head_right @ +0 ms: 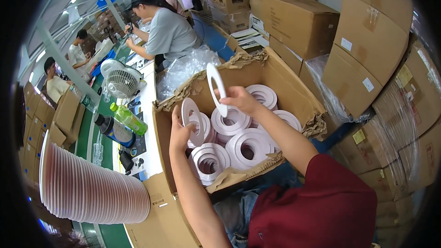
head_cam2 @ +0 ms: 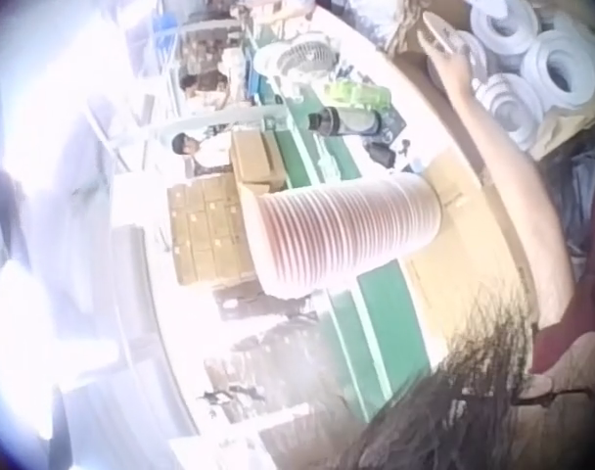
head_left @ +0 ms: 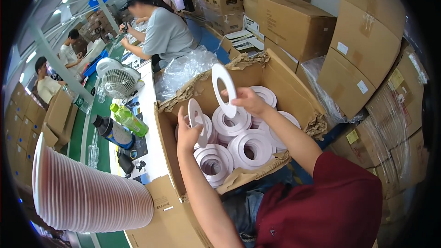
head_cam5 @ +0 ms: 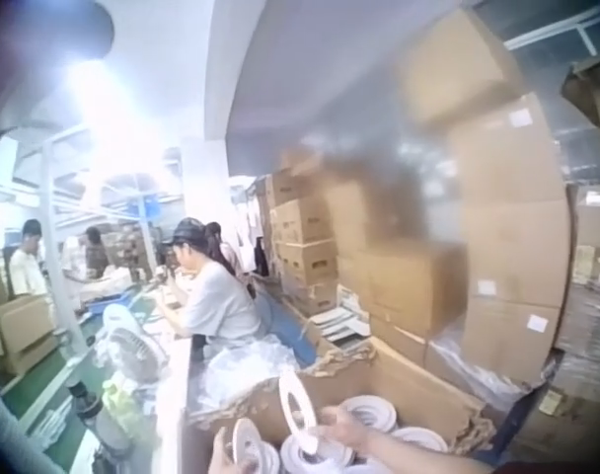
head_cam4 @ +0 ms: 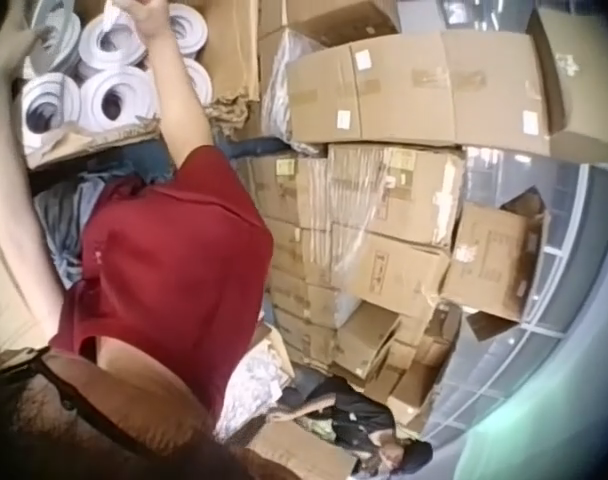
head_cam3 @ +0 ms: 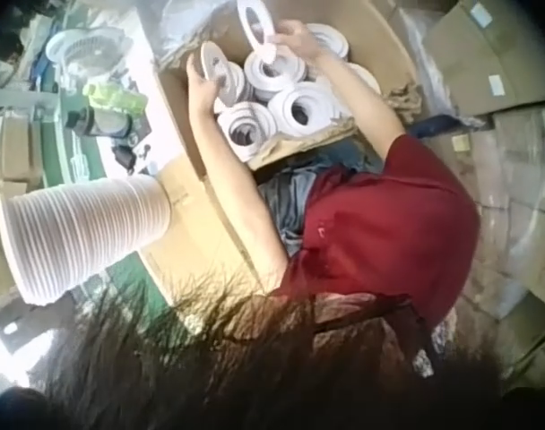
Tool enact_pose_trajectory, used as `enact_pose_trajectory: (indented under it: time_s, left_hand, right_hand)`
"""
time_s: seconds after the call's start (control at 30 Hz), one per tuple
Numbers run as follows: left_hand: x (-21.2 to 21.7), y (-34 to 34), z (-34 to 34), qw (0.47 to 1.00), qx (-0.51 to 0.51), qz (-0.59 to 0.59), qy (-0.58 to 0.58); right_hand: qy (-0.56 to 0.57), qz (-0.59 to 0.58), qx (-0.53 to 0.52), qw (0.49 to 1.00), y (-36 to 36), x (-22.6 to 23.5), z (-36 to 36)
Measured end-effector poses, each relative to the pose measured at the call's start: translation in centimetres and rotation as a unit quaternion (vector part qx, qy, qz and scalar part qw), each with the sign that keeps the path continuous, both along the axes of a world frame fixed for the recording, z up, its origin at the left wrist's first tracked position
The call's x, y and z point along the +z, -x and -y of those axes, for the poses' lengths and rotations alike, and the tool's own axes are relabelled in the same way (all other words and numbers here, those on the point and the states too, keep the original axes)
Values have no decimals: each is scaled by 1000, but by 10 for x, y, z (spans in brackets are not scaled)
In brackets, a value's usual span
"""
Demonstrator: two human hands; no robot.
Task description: Packing white plastic rings into a cardboard box.
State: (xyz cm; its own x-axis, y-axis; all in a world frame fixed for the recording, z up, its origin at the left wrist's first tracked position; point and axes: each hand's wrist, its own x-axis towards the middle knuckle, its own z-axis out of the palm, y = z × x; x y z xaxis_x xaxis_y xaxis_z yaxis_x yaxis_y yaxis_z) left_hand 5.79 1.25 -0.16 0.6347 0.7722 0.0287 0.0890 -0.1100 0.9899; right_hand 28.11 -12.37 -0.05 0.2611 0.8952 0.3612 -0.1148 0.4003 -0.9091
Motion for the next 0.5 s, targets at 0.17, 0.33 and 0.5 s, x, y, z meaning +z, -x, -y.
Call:
enact_pose_trajectory:
  time_s: [0.17,0.33,0.5]
  left_hand:
    - [11,-1,7,1000,11,24,-11]
    - [10,-3,6,999,21,12,-39]
    - [-12,-4,-6,992,13,-16,-127]
  right_hand:
    - [106,-85,-35,990,-9,-6,-2]
    - [107,-38,-154,981,-19,-17,-8]
    - [-5,-81,-173,981,-15,0,-6]
